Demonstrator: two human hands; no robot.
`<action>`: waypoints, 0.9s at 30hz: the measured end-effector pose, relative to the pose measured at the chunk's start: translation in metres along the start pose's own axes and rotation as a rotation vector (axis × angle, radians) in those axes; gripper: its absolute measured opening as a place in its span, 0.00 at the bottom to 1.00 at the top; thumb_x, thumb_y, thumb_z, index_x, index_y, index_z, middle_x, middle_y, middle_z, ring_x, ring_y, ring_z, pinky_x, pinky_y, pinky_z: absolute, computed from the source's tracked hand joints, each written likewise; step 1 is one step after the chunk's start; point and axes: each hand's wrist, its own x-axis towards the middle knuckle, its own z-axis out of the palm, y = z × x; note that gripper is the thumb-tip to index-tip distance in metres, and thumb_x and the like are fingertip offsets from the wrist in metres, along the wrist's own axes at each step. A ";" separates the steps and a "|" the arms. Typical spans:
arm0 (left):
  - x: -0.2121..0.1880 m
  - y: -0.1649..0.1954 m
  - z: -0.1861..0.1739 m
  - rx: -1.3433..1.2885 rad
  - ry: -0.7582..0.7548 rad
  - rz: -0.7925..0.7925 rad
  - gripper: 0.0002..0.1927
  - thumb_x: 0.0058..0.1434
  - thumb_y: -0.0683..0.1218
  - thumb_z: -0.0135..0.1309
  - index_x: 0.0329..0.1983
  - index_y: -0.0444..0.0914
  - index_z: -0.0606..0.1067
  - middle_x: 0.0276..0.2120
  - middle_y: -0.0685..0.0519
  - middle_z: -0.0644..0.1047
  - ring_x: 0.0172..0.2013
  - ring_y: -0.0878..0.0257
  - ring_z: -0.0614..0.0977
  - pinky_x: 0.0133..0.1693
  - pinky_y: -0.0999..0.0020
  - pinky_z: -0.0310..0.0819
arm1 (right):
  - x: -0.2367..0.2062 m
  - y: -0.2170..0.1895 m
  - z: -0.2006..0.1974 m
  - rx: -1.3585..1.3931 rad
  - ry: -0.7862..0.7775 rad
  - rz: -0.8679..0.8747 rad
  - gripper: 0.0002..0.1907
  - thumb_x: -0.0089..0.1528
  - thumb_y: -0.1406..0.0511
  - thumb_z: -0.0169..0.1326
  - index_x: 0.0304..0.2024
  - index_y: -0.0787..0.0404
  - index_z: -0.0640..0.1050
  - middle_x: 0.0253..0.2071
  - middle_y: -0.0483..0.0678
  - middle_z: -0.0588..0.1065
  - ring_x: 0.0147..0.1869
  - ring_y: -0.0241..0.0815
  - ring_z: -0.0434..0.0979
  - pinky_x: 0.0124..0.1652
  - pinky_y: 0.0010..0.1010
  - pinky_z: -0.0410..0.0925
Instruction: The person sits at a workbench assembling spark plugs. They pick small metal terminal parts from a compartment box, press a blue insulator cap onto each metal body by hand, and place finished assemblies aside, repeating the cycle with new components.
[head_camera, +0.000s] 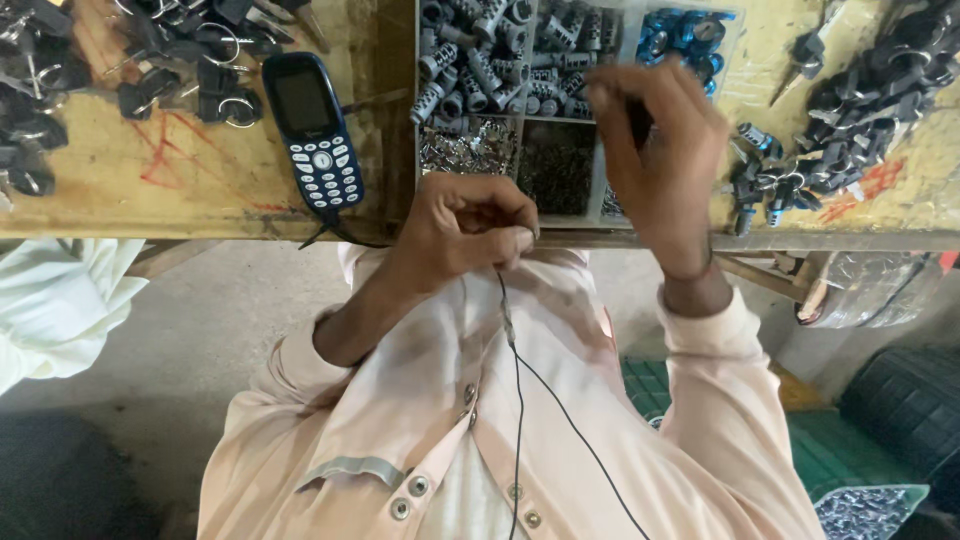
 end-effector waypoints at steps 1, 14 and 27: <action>0.001 -0.001 0.000 0.019 -0.005 0.005 0.04 0.62 0.38 0.60 0.39 0.31 0.79 0.31 0.55 0.80 0.30 0.72 0.80 0.34 0.77 0.76 | 0.014 0.004 0.008 -0.111 0.030 -0.097 0.11 0.68 0.74 0.63 0.52 0.64 0.77 0.43 0.55 0.77 0.42 0.48 0.77 0.40 0.34 0.70; 0.007 0.000 0.004 -0.126 -0.103 0.028 0.06 0.66 0.39 0.58 0.42 0.30 0.76 0.33 0.51 0.79 0.33 0.68 0.82 0.38 0.71 0.80 | -0.046 -0.019 -0.017 0.382 -0.311 0.047 0.19 0.63 0.80 0.56 0.56 0.65 0.76 0.54 0.55 0.77 0.55 0.52 0.81 0.52 0.33 0.74; -0.005 0.009 0.018 0.181 0.176 -0.055 0.07 0.62 0.39 0.63 0.34 0.32 0.76 0.26 0.55 0.78 0.25 0.75 0.77 0.26 0.79 0.72 | -0.054 -0.025 -0.015 0.148 -0.118 -0.163 0.22 0.57 0.81 0.59 0.52 0.61 0.82 0.50 0.53 0.78 0.49 0.49 0.83 0.48 0.35 0.76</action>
